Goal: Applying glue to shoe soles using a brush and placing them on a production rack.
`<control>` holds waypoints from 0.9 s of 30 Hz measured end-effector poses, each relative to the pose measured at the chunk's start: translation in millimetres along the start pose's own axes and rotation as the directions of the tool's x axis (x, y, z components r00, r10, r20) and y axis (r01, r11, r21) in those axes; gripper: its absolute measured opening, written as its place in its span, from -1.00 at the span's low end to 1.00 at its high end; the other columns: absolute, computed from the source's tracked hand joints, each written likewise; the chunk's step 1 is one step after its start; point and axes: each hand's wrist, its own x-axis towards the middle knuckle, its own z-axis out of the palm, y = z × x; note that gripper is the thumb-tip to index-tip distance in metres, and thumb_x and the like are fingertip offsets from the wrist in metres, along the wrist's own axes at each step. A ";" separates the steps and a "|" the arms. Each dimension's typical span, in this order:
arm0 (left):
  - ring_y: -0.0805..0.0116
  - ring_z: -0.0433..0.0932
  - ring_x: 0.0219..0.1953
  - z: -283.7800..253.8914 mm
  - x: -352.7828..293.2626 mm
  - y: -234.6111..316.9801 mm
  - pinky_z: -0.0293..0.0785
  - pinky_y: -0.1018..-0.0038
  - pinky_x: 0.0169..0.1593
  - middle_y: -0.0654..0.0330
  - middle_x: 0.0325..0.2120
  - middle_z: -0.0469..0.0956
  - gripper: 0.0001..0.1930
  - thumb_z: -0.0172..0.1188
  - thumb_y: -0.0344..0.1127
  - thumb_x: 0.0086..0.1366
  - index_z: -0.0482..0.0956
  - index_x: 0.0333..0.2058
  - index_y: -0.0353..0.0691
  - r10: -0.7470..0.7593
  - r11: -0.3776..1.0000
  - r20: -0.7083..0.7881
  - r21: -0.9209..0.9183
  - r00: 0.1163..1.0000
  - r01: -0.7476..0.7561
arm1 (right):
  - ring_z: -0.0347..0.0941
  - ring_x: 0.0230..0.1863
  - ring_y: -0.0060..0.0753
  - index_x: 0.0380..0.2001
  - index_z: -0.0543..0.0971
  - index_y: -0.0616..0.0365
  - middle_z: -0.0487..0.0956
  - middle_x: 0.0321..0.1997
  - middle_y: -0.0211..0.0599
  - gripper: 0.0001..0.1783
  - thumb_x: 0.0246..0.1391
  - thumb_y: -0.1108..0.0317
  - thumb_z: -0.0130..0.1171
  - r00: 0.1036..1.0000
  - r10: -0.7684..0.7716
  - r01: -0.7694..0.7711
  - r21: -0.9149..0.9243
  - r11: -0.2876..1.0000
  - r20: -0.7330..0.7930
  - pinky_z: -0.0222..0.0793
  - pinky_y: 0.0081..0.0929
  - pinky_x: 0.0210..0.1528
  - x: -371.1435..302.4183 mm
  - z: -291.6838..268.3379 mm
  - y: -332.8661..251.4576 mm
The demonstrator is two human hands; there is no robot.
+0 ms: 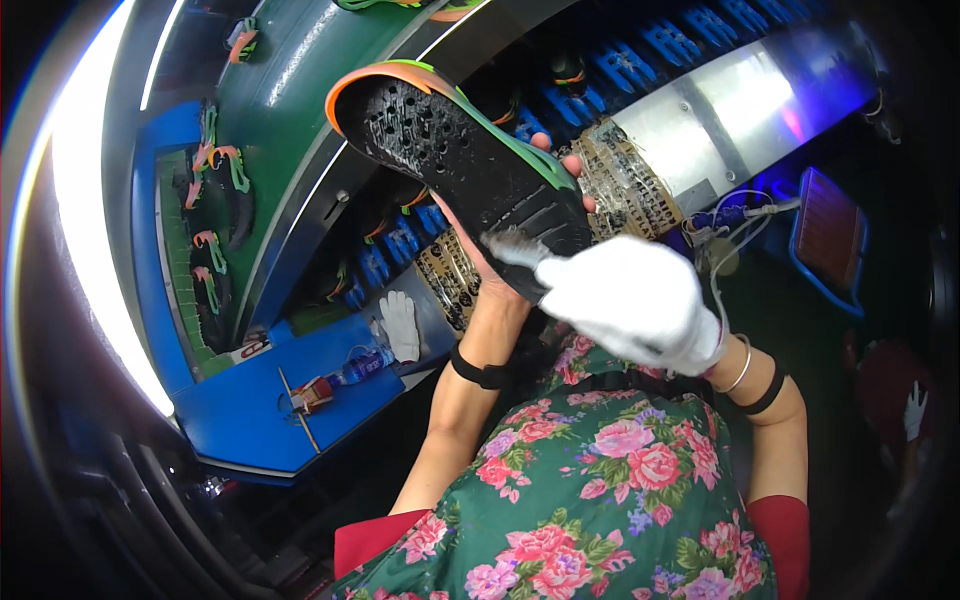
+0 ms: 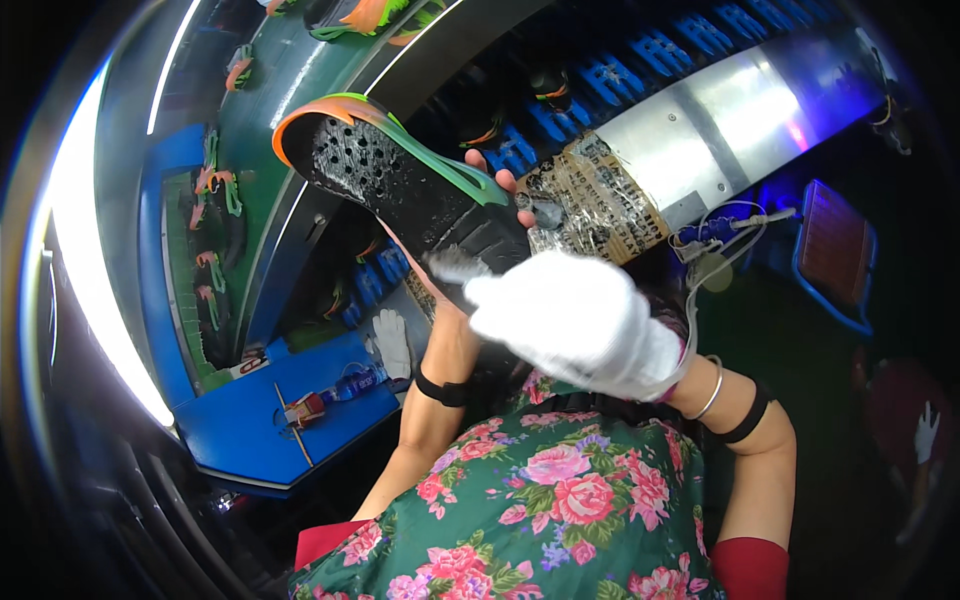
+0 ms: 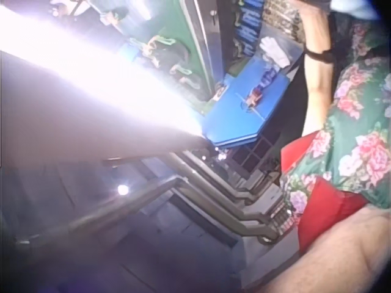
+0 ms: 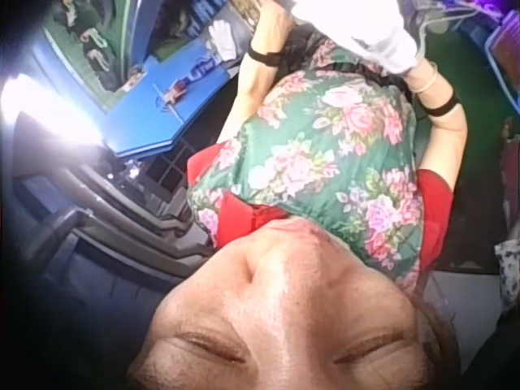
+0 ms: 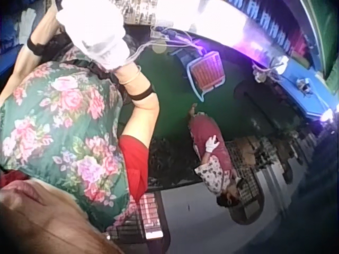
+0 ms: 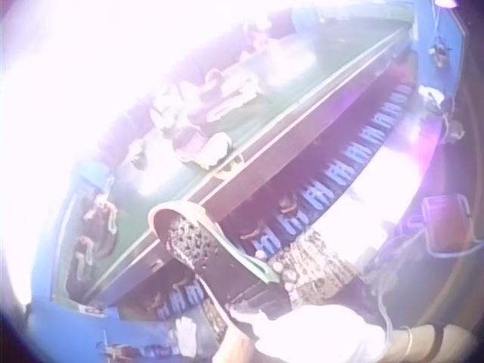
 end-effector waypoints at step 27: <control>-0.32 0.59 -0.04 -33.8 -1.1 65.0 0.71 0.08 -0.06 -0.50 0.18 0.33 0.09 0.18 0.45 0.18 0.18 0.41 -0.36 -0.358 0.790 -0.240 0.437 0.902 0.430 | 0.67 -0.26 -0.30 -0.12 0.77 -0.06 0.76 -0.08 -0.34 -0.70 0.01 0.36 0.43 0.983 0.019 -0.073 0.290 0.954 0.184 0.60 -0.38 -0.22 -0.6 -3.5 -6.4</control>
